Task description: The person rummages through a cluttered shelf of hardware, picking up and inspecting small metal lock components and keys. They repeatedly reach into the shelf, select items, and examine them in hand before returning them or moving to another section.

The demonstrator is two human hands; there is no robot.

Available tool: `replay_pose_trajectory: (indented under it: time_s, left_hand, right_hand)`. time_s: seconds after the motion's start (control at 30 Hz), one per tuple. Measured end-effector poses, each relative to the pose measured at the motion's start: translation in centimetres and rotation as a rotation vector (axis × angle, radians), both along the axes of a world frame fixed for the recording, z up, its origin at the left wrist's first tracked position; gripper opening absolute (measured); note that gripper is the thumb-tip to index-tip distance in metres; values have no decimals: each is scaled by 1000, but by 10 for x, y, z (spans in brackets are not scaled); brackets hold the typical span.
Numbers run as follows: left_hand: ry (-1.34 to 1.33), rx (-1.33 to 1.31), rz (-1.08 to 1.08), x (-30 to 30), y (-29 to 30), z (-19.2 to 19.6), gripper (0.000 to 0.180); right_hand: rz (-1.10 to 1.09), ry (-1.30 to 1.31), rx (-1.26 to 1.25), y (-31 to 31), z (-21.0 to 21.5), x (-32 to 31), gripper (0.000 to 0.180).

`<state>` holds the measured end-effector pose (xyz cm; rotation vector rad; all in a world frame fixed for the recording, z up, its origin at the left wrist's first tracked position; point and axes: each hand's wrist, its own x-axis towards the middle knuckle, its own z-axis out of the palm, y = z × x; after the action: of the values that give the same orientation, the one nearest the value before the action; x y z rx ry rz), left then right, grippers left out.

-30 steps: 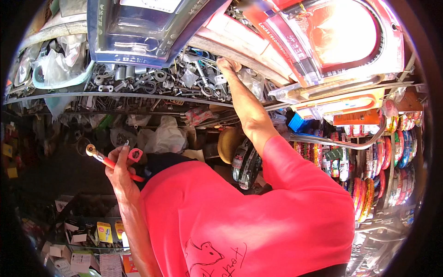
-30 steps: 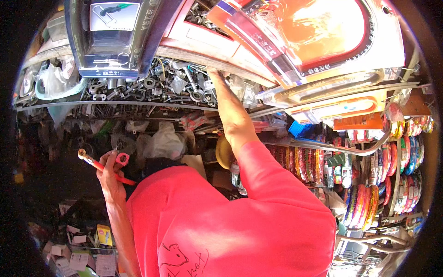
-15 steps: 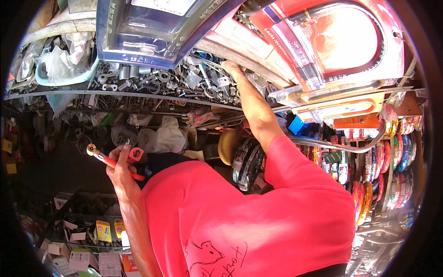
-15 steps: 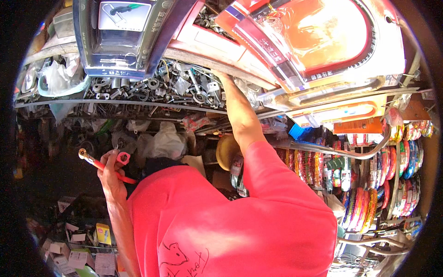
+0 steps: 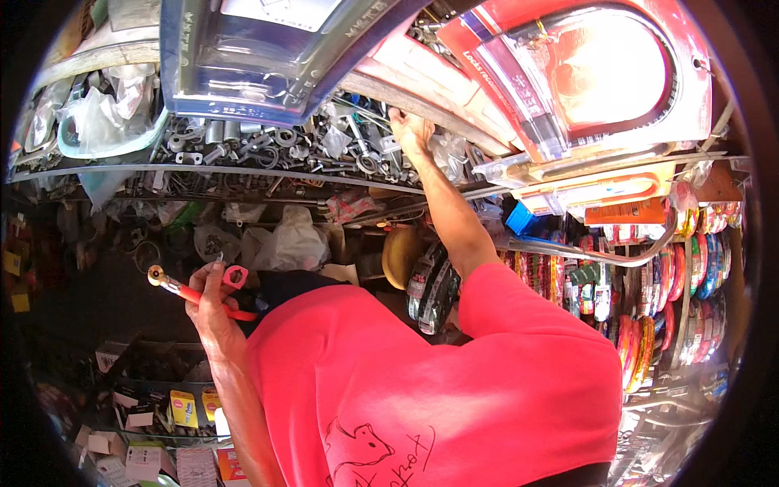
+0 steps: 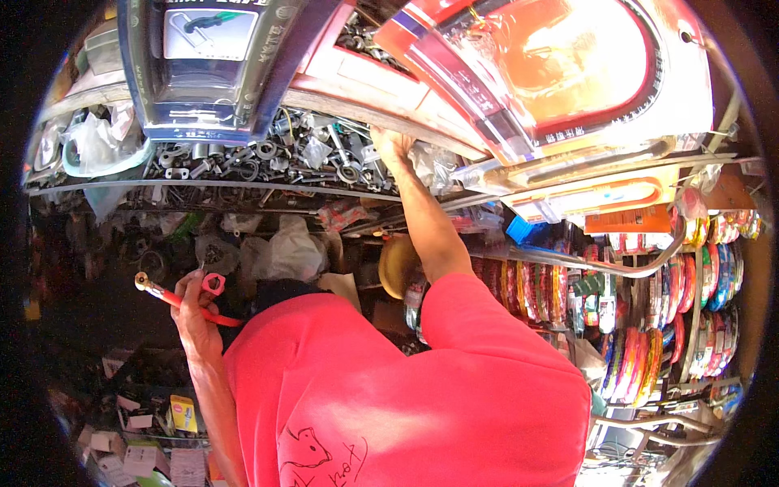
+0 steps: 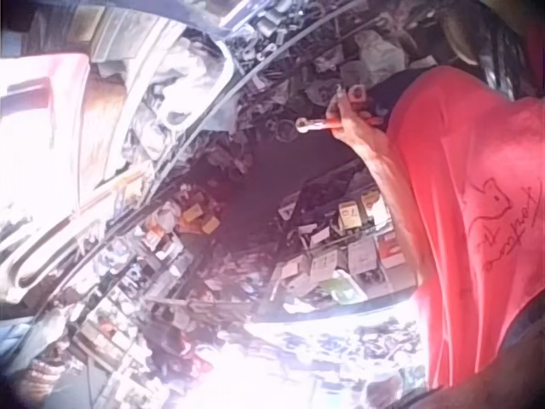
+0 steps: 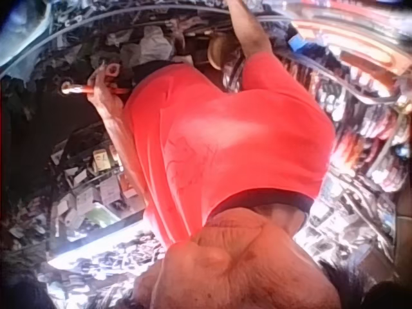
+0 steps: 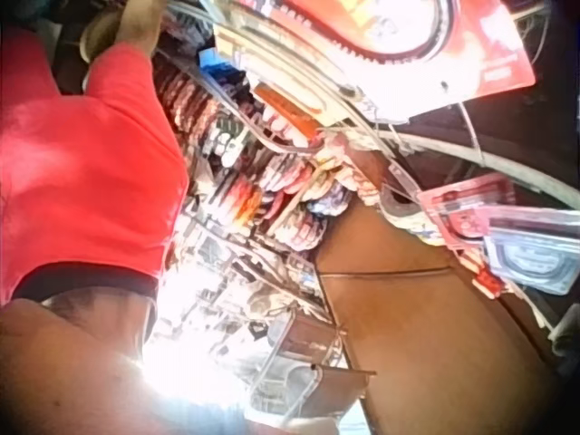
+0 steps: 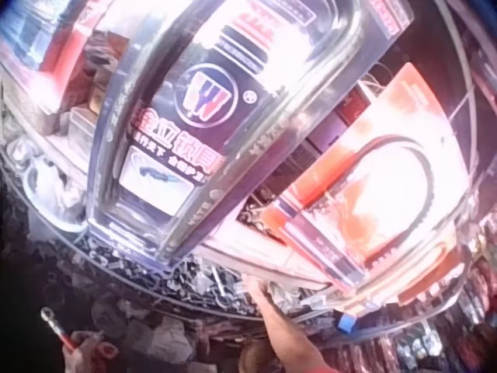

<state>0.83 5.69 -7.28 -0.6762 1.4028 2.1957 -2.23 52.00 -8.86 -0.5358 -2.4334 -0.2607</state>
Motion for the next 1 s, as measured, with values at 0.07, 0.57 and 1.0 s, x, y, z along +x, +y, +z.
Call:
replay_pose_trajectory:
  time_s: [0.07,0.57,1.0]
  left_hand:
    - [-13,-3,2,0,-1,0,12]
    - [-2,-8,-28,1,1,4,12]
    - [-32,9,-1,-5,-8,-7,17]
  right_hand:
    - [-134,-245,-176,-13,25,-14,40]
    - [-235,-634,-445,1,39,-35,42]
    - [-250,-395,-439,0,43,12,43]
